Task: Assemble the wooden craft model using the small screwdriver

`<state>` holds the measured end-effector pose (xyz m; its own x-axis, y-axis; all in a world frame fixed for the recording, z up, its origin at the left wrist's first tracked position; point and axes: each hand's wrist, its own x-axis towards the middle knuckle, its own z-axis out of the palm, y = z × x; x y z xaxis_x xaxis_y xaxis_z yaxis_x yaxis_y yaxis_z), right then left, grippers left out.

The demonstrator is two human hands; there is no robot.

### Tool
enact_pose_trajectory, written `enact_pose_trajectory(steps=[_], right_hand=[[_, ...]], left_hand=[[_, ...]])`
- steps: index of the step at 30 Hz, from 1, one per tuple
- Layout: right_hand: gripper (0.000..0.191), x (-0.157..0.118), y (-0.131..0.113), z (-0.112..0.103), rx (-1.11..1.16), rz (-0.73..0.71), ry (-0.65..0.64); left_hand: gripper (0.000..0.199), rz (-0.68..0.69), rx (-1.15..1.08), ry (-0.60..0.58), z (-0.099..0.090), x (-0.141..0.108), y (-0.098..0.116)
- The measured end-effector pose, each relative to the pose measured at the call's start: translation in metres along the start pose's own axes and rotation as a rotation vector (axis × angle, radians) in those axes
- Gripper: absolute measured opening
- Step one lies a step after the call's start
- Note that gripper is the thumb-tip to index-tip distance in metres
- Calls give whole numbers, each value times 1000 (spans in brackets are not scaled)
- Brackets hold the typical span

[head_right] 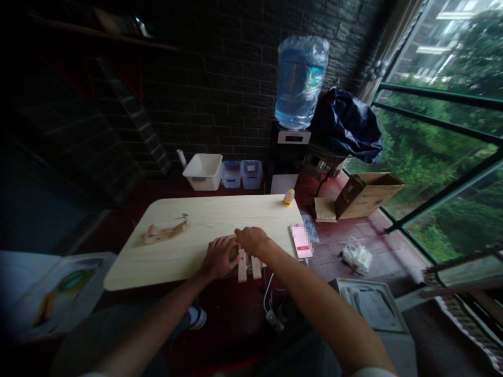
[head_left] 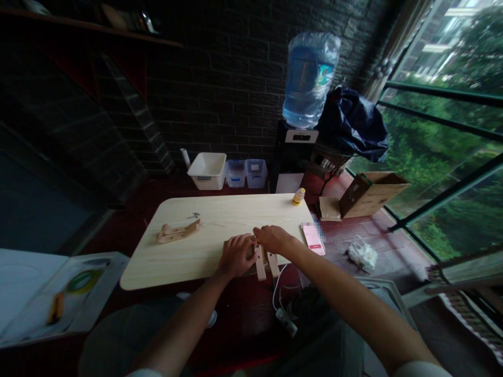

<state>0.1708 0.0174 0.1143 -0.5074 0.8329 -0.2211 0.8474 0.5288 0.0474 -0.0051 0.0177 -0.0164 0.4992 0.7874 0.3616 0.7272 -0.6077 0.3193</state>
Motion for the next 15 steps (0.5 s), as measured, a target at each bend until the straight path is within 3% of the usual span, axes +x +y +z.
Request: enact_pose_trajectory(steps=[4,11,15], right_hand=[[26,5,-1,2,21,7,-24],[34,11,-2,5,82,173,-45],[31,9,-9,4,76,120,-15]], left_hand=[[36,-23,0,-18,1,1,-1],[41,-7,-19,-26,0,2,-3],[39,0,-3,-15,0,1,-1]])
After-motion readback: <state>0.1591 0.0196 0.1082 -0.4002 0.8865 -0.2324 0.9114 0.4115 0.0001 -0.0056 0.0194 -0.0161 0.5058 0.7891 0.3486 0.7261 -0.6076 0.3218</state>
